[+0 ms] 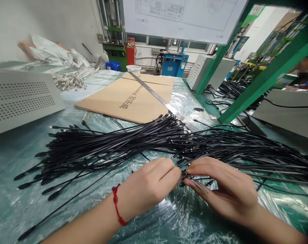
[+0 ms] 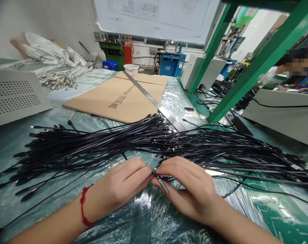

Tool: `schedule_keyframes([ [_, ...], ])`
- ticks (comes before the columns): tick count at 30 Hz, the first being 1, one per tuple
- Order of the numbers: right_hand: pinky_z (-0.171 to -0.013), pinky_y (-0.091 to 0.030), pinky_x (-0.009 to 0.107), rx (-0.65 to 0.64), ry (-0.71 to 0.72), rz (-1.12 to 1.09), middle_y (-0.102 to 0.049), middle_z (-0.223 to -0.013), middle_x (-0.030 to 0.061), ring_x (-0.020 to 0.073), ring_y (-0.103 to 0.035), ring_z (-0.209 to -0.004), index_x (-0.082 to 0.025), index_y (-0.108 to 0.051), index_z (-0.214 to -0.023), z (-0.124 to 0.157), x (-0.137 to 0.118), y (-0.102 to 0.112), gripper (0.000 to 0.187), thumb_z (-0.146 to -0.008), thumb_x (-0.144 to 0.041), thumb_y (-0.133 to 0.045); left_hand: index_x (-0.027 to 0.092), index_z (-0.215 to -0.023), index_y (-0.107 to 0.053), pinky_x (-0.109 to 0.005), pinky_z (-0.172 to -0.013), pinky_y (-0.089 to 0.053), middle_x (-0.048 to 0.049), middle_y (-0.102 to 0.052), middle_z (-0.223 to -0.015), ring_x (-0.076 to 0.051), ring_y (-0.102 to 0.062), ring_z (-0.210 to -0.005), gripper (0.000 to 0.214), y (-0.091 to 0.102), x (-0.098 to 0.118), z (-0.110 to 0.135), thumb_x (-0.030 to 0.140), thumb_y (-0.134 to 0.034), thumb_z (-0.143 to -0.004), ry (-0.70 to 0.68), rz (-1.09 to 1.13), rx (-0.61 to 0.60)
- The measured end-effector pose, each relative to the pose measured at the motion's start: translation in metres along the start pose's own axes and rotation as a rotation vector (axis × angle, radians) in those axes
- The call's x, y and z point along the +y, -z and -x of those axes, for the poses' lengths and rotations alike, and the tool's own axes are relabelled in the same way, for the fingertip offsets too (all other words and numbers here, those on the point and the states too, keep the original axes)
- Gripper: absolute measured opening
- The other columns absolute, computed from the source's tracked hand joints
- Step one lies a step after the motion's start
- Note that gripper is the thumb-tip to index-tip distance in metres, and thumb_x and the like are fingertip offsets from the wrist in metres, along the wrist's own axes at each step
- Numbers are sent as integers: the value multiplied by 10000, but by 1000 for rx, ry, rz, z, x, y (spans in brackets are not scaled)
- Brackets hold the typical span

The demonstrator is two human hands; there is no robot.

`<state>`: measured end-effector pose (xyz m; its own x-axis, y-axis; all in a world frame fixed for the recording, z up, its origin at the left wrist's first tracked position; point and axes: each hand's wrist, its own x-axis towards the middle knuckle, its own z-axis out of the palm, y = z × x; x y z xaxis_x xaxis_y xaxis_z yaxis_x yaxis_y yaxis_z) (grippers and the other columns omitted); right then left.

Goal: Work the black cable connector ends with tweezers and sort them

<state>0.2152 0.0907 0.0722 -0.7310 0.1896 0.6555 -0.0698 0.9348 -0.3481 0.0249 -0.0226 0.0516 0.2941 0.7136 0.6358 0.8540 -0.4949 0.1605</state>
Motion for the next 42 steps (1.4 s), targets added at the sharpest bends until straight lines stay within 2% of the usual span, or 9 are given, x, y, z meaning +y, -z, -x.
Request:
schedule_keyframes([
  [5, -809, -606, 242, 9, 51, 19, -731, -906, 40, 140, -712, -874, -169, -664, -1057, -1, 2, 0, 255, -830, -74, -734, 106, -899, -623, -314, -615, -458, -30, -538, -776, -164, -494, -712, 126, -2, 1, 0, 75, -532, -982, 25, 34, 2],
  [11, -749, -618, 251, 43, -103, 19, -744, -911, 44, 157, -735, -818, -208, -634, -1034, 0, 15, 1, 181, -877, -232, -721, 98, -1010, -618, -318, -671, -530, -71, -637, -856, -180, -597, -781, 77, -1, -1, -1, 118, -545, -997, 44, 51, 145],
  [15, -704, -605, 201, -9, -19, 92, -757, -882, 20, 126, -739, -744, -216, -627, -1059, 0, 20, 3, 170, -907, -262, -689, 93, -1034, -609, -317, -689, -542, -83, -646, -882, -179, -604, -798, 67, -2, -4, 2, 106, -579, -976, 14, 57, 196],
  [23, -701, -599, 252, 33, 170, 45, -736, -847, 30, 144, -719, -766, -177, -599, -1140, 2, 22, 0, 255, -902, -133, -678, 86, -1098, -622, -313, -716, -550, -76, -656, -906, -166, -602, -809, 155, -4, -7, 6, 91, -631, -943, 7, 113, 222],
  [29, -688, -605, 252, 65, 158, 37, -739, -848, 23, 144, -725, -760, -177, -617, -1151, 1, 21, 0, 287, -881, -116, -695, 93, -1155, -630, -314, -713, -554, -67, -681, -927, -160, -625, -809, 216, -5, -8, 6, 87, -636, -939, 2, 124, 242],
  [32, -686, -612, 224, 55, 86, 34, -759, -863, 9, 130, -733, -725, -207, -635, -1117, 1, 20, 0, 259, -876, -155, -713, 104, -1142, -642, -301, -682, -547, -57, -677, -901, -150, -620, -781, 205, -4, -8, 6, 73, -623, -940, 7, 122, 264],
  [36, -619, -597, 167, 95, -95, -84, -757, -865, 4, 103, -729, -658, -214, -655, -1052, 3, 21, -3, 228, -849, -201, -758, 133, -1125, -656, -281, -656, -528, -40, -660, -873, -137, -606, -762, 217, -5, -9, 7, 43, -616, -931, 2, 115, 280],
  [39, -590, -595, 170, 68, -339, -345, -746, -801, 5, 115, -736, -650, -200, -652, -1022, 1, 24, -9, 206, -852, -246, -760, 142, -1143, -648, -286, -712, -547, -46, -672, -924, -140, -620, -812, 226, -6, -11, 7, 58, -627, -934, 42, 149, 274],
  [42, -551, -591, 199, 12, -613, -760, -708, -679, -8, 120, -704, -574, -177, -615, -1014, -3, 29, -15, 225, -877, -307, -736, 150, -1190, -629, -298, -788, -562, -55, -682, -990, -146, -633, -886, 252, -8, -13, 6, 73, -614, -950, 92, 188, 241],
])
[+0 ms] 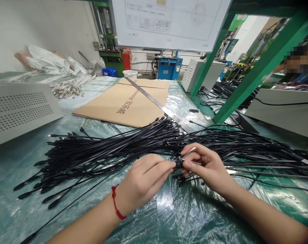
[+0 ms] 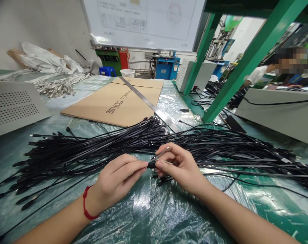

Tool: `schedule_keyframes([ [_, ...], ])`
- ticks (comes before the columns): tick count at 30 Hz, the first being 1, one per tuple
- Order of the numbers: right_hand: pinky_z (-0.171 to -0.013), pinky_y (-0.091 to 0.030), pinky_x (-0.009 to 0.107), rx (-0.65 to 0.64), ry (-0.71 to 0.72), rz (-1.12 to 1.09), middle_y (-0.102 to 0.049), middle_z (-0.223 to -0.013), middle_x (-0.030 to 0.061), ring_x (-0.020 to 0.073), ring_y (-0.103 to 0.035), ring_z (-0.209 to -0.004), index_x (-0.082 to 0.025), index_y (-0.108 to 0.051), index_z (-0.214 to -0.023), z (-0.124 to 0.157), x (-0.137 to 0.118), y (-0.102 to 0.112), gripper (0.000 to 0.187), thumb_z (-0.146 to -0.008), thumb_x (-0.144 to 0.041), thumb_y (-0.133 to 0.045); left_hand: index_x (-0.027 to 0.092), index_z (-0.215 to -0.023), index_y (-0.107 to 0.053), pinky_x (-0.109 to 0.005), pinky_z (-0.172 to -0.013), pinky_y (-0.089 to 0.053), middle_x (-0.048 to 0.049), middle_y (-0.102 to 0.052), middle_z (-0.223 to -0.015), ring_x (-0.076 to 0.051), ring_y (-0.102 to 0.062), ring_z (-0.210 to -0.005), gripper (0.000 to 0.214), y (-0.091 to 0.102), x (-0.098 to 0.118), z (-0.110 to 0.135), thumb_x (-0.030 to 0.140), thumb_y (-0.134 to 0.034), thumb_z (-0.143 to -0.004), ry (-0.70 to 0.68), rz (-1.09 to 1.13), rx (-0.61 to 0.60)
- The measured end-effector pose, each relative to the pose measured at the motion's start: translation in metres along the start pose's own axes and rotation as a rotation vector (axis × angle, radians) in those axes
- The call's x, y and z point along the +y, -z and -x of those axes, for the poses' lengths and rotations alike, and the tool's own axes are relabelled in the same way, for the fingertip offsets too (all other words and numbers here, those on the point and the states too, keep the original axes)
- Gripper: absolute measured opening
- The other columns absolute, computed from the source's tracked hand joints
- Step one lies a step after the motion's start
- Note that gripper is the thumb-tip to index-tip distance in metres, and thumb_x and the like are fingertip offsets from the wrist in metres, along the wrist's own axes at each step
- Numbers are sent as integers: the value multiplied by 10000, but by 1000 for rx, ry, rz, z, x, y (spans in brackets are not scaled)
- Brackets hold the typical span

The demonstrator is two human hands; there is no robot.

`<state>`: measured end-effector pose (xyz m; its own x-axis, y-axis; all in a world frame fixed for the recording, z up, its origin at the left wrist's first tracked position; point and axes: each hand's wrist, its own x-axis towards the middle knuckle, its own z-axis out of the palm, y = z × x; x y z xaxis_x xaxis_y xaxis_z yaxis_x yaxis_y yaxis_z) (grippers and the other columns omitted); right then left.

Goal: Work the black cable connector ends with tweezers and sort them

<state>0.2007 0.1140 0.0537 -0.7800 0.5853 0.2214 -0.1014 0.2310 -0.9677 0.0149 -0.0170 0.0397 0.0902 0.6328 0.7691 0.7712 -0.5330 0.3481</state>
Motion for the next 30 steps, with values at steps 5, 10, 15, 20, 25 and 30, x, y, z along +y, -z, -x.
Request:
schedule_keyframes([
  [5, -533, -553, 161, -82, -177, -324, -682, -642, -29, 71, -642, -530, -159, -598, -1010, -7, 8, -2, 267, -854, -291, -769, 161, -1170, -631, -305, -778, -558, -53, -680, -978, -150, -623, -869, 191, 1, -2, -1, 140, -586, -986, 59, 24, -66],
  [10, -530, -549, 170, -81, -197, -348, -673, -641, -27, 77, -638, -538, -159, -600, -1010, -5, 9, -4, 284, -840, -295, -782, 170, -1143, -642, -285, -729, -539, -40, -679, -932, -139, -612, -816, 162, 1, -1, -2, 162, -595, -988, 64, 38, -31],
  [15, -542, -554, 173, -62, -182, -323, -669, -644, -27, 77, -643, -546, -164, -595, -1018, -5, 9, -6, 280, -853, -309, -769, 175, -1094, -645, -275, -704, -517, -31, -665, -905, -135, -609, -787, 136, 0, 1, -4, 136, -623, -966, 114, 108, 7],
  [20, -576, -593, 200, -14, -77, -197, -686, -683, -15, 107, -697, -594, -174, -601, -1002, -3, 7, -6, 265, -847, -306, -770, 180, -1076, -638, -275, -706, -514, -27, -662, -908, -142, -612, -804, 134, 1, 2, -5, 133, -638, -950, 121, 134, -12],
  [25, -585, -609, 190, 63, 55, -50, -714, -711, -6, 118, -724, -601, -192, -606, -1008, 3, 4, -5, 232, -866, -303, -753, 178, -1031, -625, -291, -728, -513, -23, -673, -902, -144, -618, -811, 80, 0, 2, -6, 157, -641, -955, 105, 152, -12],
  [30, -633, -619, 174, 144, 266, 204, -727, -862, 15, 119, -749, -699, -206, -653, -1002, 8, 4, -5, 198, -853, -270, -765, 179, -1055, -640, -305, -749, -528, -27, -700, -923, -151, -641, -832, 130, -1, 3, -5, 216, -687, -940, 143, 147, 0],
])
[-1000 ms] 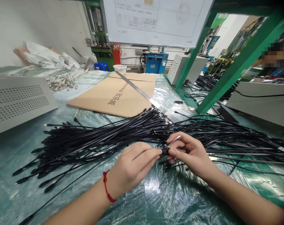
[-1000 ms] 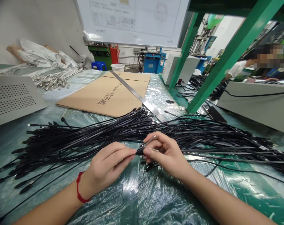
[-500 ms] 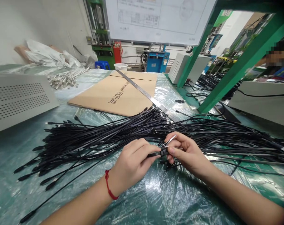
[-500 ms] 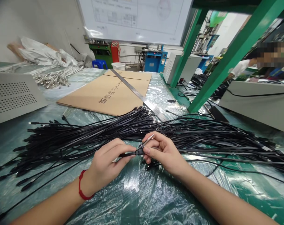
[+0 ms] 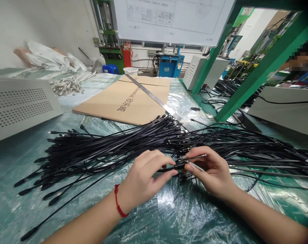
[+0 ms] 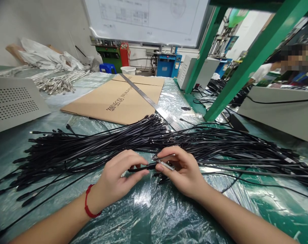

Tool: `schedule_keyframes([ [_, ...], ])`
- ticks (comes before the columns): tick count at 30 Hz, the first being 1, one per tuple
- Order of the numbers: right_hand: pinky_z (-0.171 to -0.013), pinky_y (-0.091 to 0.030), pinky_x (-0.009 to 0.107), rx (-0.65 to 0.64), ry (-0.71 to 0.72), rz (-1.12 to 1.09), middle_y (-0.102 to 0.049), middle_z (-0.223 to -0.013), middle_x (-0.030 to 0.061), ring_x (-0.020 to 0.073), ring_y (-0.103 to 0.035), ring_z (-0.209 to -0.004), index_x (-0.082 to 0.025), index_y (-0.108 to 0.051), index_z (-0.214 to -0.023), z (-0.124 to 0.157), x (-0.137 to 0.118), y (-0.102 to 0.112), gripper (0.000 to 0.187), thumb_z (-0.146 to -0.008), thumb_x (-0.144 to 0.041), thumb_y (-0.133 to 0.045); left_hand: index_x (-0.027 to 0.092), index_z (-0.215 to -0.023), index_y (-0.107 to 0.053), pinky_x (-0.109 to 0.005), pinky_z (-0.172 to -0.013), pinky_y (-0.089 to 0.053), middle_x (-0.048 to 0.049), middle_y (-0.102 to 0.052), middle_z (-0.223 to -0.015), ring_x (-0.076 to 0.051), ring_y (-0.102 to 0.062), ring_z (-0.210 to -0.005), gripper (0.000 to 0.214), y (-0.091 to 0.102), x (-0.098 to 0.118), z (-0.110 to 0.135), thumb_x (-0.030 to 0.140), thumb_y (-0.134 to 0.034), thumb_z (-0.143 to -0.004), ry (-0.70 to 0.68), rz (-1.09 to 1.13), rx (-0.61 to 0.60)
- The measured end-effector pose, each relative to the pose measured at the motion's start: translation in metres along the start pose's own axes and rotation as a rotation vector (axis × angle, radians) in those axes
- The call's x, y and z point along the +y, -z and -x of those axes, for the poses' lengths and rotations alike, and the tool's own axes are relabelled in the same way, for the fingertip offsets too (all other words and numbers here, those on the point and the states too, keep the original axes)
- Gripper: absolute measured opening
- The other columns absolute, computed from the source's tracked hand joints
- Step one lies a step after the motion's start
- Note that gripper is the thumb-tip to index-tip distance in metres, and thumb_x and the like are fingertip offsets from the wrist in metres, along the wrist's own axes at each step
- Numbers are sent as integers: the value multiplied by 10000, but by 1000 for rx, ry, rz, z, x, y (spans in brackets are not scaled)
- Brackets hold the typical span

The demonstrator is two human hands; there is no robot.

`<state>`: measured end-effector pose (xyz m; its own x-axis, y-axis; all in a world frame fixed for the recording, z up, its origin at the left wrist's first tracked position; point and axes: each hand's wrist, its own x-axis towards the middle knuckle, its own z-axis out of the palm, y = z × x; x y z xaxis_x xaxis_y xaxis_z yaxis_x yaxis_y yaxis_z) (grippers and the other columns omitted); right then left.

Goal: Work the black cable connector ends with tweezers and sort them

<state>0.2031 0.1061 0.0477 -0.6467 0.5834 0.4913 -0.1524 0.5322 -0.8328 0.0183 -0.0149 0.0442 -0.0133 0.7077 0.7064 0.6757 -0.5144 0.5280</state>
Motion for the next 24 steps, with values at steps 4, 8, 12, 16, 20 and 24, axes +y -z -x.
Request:
schedule_keyframes([
  [4, -670, -630, 236, 15, 172, 227, -732, -896, 31, 145, -741, -748, -218, -663, -1024, 2, -1, 2, 211, -840, -206, -764, 176, -1088, -644, -293, -761, -558, -42, -709, -949, -148, -659, -858, 135, -2, 1, 3, 154, -639, -956, -15, 21, 11],
  [8, -764, -632, 337, 68, 438, 461, -728, -973, 72, 202, -724, -888, -216, -675, -1030, 2, -10, 3, 285, -781, -155, -798, 144, -1110, -633, -285, -771, -562, -53, -689, -942, -149, -644, -862, 172, -5, 4, 5, 96, -613, -946, -57, -15, -12],
  [12, -712, -638, 319, 19, 531, 573, -728, -915, 60, 197, -723, -841, -221, -662, -1102, 2, -23, 1, 366, -778, -102, -781, 111, -1077, -631, -279, -726, -530, -53, -661, -897, -147, -604, -818, 156, -6, 5, 4, 60, -595, -935, -94, -83, -12],
  [16, -694, -639, 316, -38, 534, 582, -729, -896, 63, 198, -724, -836, -213, -645, -1146, 2, -31, 1, 399, -790, -76, -761, 127, -1018, -632, -297, -689, -487, -31, -644, -853, -150, -577, -776, 105, -6, 6, 4, 84, -612, -924, -94, -153, -19],
  [20, -676, -642, 324, -87, 531, 597, -736, -895, 62, 204, -728, -822, -224, -637, -1167, 2, -34, 0, 409, -801, -78, -750, 143, -990, -633, -309, -664, -457, -19, -628, -826, -154, -564, -747, 84, -7, 5, 5, 101, -603, -924, -81, -200, -19],
  [24, -683, -641, 325, -80, 534, 621, -738, -885, 71, 207, -727, -809, -217, -646, -1136, 2, -34, -3, 381, -799, -78, -758, 139, -960, -635, -303, -660, -463, -25, -618, -818, -155, -560, -747, 83, -9, 6, 4, 102, -562, -947, -70, -202, -38],
])
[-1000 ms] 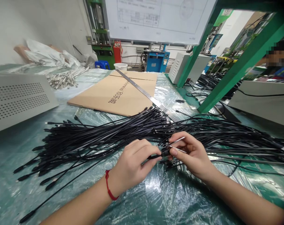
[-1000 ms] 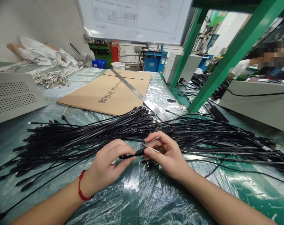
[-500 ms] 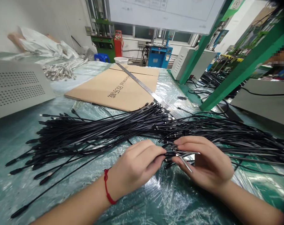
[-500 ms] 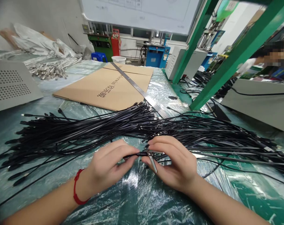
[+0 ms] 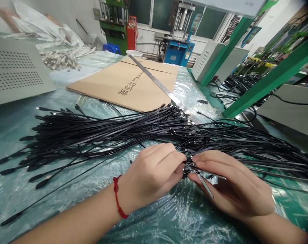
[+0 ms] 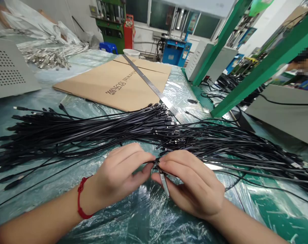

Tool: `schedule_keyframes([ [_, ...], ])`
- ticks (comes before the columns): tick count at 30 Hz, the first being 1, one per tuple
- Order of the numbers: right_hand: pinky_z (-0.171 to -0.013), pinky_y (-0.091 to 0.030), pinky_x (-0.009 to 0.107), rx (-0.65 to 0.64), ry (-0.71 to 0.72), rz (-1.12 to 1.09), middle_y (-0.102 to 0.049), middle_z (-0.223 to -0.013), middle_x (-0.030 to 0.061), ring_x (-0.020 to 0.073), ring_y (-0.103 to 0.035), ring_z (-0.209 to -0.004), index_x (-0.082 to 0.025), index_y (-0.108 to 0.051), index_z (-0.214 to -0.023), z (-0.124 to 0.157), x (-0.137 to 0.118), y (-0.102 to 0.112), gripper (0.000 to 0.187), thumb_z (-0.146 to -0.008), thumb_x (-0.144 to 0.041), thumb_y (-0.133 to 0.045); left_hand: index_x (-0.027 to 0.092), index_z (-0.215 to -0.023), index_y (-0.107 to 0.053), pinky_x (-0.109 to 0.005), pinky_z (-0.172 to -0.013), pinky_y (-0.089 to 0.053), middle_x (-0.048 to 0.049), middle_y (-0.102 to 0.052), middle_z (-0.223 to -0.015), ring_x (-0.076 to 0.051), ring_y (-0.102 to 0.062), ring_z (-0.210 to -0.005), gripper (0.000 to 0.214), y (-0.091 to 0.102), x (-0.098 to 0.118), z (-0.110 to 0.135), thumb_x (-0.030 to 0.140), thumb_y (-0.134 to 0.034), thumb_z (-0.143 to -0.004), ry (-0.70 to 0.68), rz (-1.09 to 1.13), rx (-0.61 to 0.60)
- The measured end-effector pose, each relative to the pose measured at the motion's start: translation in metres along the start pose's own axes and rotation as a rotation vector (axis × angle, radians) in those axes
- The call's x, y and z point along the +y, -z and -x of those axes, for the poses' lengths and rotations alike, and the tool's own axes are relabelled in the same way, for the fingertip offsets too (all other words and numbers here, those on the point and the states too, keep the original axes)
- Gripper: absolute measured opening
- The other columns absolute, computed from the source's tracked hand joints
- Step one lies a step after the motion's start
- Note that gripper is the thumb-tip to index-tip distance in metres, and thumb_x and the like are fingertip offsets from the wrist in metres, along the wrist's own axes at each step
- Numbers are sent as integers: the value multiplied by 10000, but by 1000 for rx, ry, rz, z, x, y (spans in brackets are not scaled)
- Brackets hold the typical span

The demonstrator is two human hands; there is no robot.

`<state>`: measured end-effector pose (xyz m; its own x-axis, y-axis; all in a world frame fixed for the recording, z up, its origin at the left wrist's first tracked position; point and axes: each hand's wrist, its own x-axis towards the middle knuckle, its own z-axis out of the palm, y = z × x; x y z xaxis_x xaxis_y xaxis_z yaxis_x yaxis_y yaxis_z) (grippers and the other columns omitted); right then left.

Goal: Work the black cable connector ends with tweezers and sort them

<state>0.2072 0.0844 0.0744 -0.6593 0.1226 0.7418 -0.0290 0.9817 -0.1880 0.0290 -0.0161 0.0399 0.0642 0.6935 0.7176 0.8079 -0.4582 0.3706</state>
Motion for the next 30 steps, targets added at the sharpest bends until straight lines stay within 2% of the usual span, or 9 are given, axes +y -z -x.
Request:
schedule_keyframes([
  [4, -678, -636, 329, -1, -4, 27, -739, -881, 57, 202, -723, -802, -229, -648, -1125, 2, -1, -4, 379, -804, -50, -742, 144, -956, -634, -294, -652, -465, -28, -610, -810, -156, -549, -744, 114, -1, 0, -1, 102, -529, -965, 10, 8, -1],
  [9, -710, -627, 329, 43, 1, 18, -732, -913, 70, 187, -714, -848, -166, -667, -1070, 6, 2, -7, 317, -793, -45, -764, 122, -954, -644, -302, -646, -461, -39, -610, -810, -161, -545, -742, 106, -2, 0, -1, 84, -545, -951, 6, 29, 8],
  [30, -788, -618, 278, -11, 37, 1, -728, -936, 89, 155, -700, -915, -98, -665, -1054, 9, 5, -6, 319, -770, 0, -774, 92, -904, -670, -318, -630, -432, -33, -572, -775, -163, -513, -716, 110, -1, 2, -2, 92, -568, -946, -3, 11, -15],
])
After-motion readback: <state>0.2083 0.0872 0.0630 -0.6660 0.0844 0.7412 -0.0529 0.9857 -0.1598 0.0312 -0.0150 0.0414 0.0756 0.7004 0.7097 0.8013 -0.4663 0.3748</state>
